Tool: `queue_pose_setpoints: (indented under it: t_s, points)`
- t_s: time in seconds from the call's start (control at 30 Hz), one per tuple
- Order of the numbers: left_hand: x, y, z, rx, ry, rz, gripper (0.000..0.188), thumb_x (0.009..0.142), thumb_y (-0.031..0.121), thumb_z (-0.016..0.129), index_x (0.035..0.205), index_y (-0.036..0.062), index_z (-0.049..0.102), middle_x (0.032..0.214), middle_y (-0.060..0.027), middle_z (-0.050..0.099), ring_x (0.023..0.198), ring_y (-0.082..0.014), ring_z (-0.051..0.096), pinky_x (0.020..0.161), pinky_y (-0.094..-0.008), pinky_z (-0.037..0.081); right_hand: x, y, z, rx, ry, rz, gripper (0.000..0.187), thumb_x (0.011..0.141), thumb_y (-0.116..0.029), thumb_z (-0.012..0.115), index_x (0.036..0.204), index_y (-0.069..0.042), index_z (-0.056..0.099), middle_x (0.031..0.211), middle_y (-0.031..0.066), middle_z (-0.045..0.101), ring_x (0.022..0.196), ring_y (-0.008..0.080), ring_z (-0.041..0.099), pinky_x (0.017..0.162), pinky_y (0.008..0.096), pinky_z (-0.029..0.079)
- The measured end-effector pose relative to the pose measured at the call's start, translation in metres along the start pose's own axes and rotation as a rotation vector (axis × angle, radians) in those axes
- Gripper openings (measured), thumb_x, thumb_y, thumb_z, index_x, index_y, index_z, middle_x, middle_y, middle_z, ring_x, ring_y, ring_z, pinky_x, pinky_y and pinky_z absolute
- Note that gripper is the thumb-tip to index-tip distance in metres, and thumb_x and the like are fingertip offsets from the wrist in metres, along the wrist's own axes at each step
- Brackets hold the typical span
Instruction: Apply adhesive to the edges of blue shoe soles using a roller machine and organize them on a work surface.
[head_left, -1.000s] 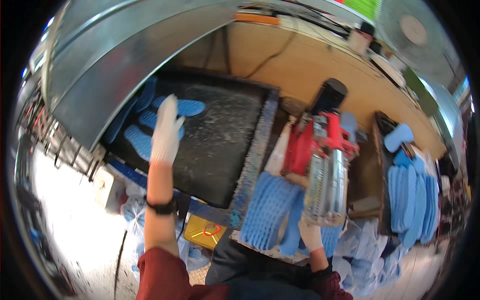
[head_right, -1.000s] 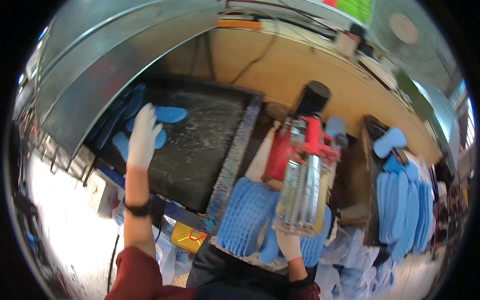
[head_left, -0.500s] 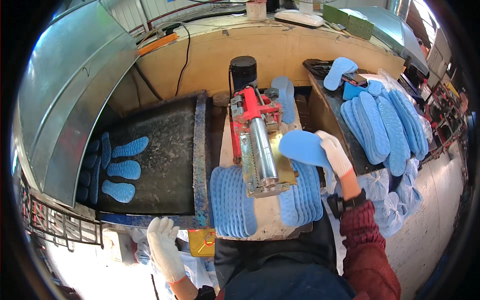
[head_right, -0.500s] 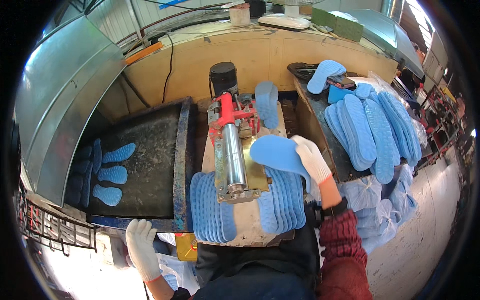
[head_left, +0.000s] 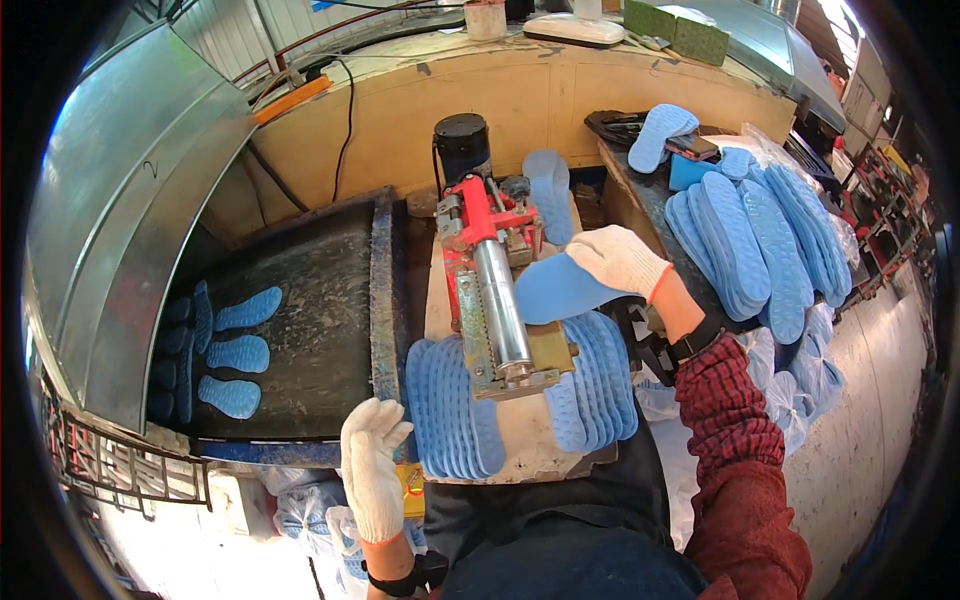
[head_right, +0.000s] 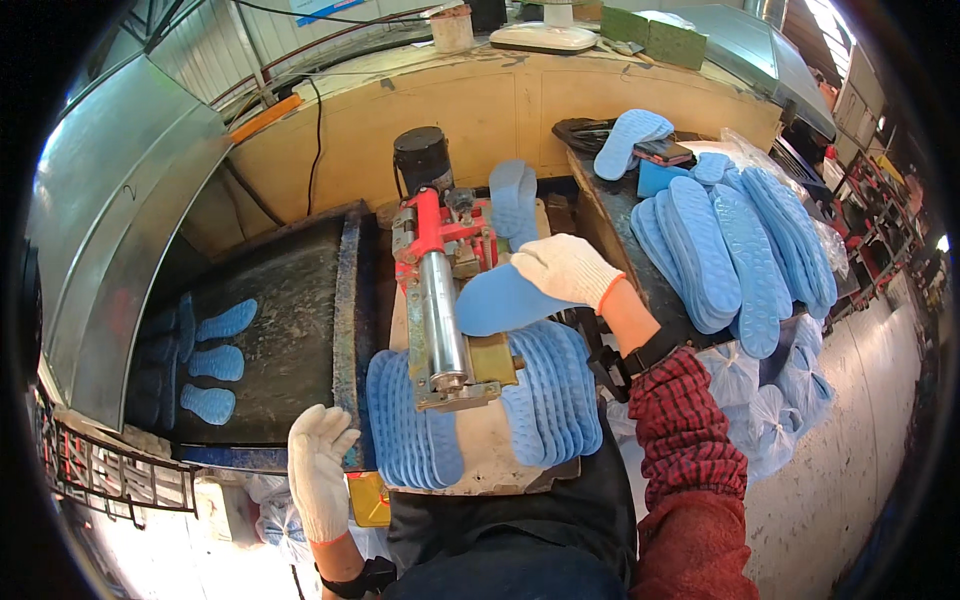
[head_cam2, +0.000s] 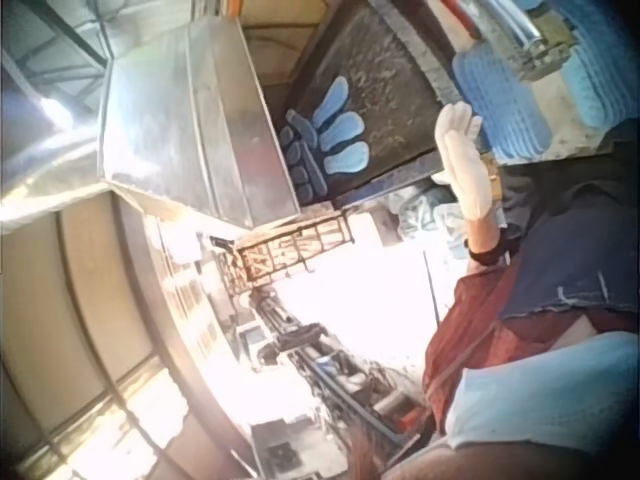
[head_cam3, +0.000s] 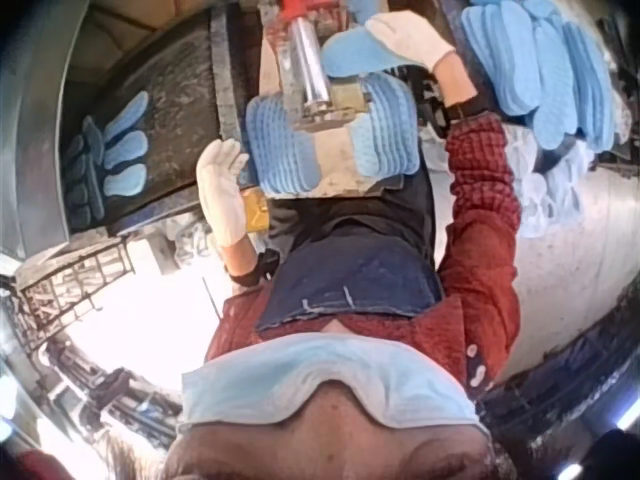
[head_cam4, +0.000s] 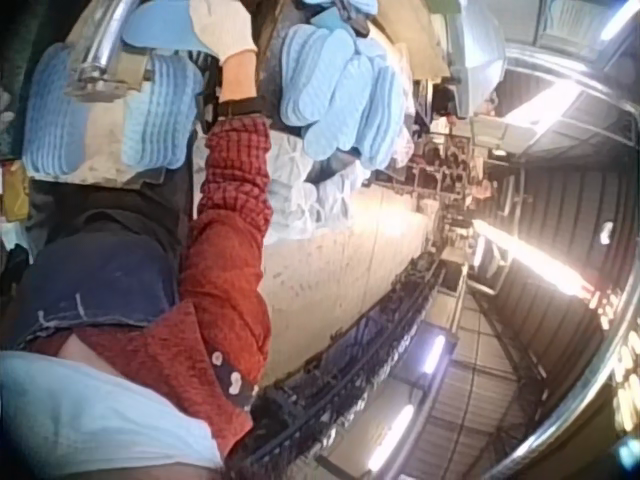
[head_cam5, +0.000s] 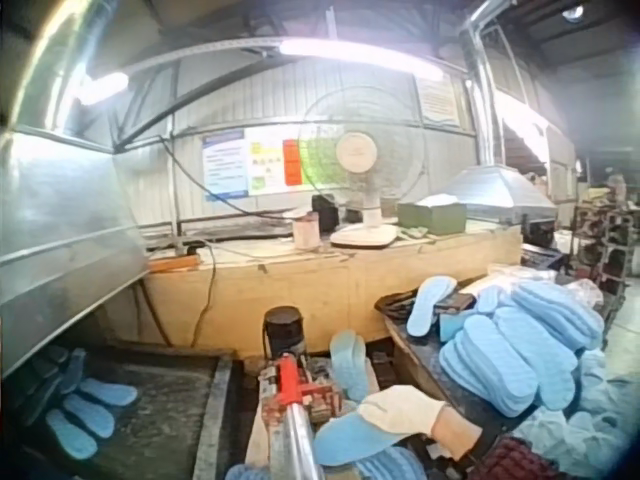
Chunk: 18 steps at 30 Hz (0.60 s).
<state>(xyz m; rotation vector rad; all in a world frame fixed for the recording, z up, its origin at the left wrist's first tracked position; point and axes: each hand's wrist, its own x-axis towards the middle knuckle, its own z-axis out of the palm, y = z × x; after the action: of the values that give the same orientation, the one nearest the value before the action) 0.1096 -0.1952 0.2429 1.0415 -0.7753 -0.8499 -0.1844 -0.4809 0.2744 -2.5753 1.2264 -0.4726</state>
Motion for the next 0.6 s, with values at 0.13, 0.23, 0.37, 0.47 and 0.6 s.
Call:
queue_pose_setpoints:
  t_s: [0.13, 0.23, 0.37, 0.47, 0.6]
  points:
    - [0.002, -0.006, 0.010, -0.031, -0.024, -0.047, 0.048, 0.103, 0.036, 0.046, 0.133, -0.0021, 0.049, 0.124, -0.0169, 0.060, 0.117, -0.0268, 0.059, 0.098, -0.0415, 0.047, 0.011, -0.013, 0.017, -0.028, 0.018, -0.180, 0.037, 0.097, -0.039, 0.041, 0.095, -0.011, 0.065, 0.087, 0.0180, 0.067, 0.088, 0.0398, 0.063, 0.078, 0.0497, 0.049]
    - [0.011, -0.005, 0.016, -0.069, -0.056, 0.019, 0.049, 0.104, 0.035, 0.045, 0.136, -0.0019, 0.047, 0.129, -0.0173, 0.058, 0.121, -0.0277, 0.056, 0.101, -0.0427, 0.045, 0.020, -0.024, 0.031, -0.051, 0.101, -0.229, 0.030, 0.096, -0.035, 0.045, 0.094, -0.010, 0.061, 0.080, 0.0190, 0.066, 0.080, 0.0403, 0.064, 0.072, 0.0507, 0.050]
    - [0.050, -0.013, 0.031, -0.011, -0.112, 0.104, 0.051, 0.104, 0.034, 0.039, 0.142, -0.0003, 0.041, 0.143, -0.0178, 0.046, 0.134, -0.0283, 0.044, 0.113, -0.0429, 0.033, 0.014, -0.029, 0.045, 0.007, 0.309, 0.038, 0.020, 0.096, -0.028, 0.051, 0.096, -0.009, 0.057, 0.083, 0.0196, 0.064, 0.078, 0.0422, 0.063, 0.068, 0.0500, 0.050]
    - [0.090, -0.025, 0.049, 0.208, -0.234, 0.276, 0.051, 0.104, 0.029, 0.039, 0.146, -0.0012, 0.036, 0.149, -0.0181, 0.039, 0.140, -0.0283, 0.037, 0.117, -0.0404, 0.027, -0.003, -0.025, 0.049, 0.069, 0.532, 0.168, 0.026, 0.096, -0.034, 0.052, 0.096, -0.009, 0.056, 0.073, 0.0203, 0.065, 0.073, 0.0410, 0.065, 0.067, 0.0501, 0.051]
    - [0.115, -0.051, 0.071, 0.547, -0.386, 0.442, 0.050, 0.105, 0.027, 0.037, 0.148, 0.0001, 0.035, 0.151, -0.0190, 0.036, 0.140, -0.0289, 0.035, 0.116, -0.0356, 0.024, -0.041, -0.010, 0.056, -0.150, 0.764, -0.009, 0.009, 0.092, -0.009, 0.052, 0.097, -0.004, 0.057, 0.088, 0.0138, 0.058, 0.065, 0.0307, 0.062, 0.061, 0.0414, 0.050]
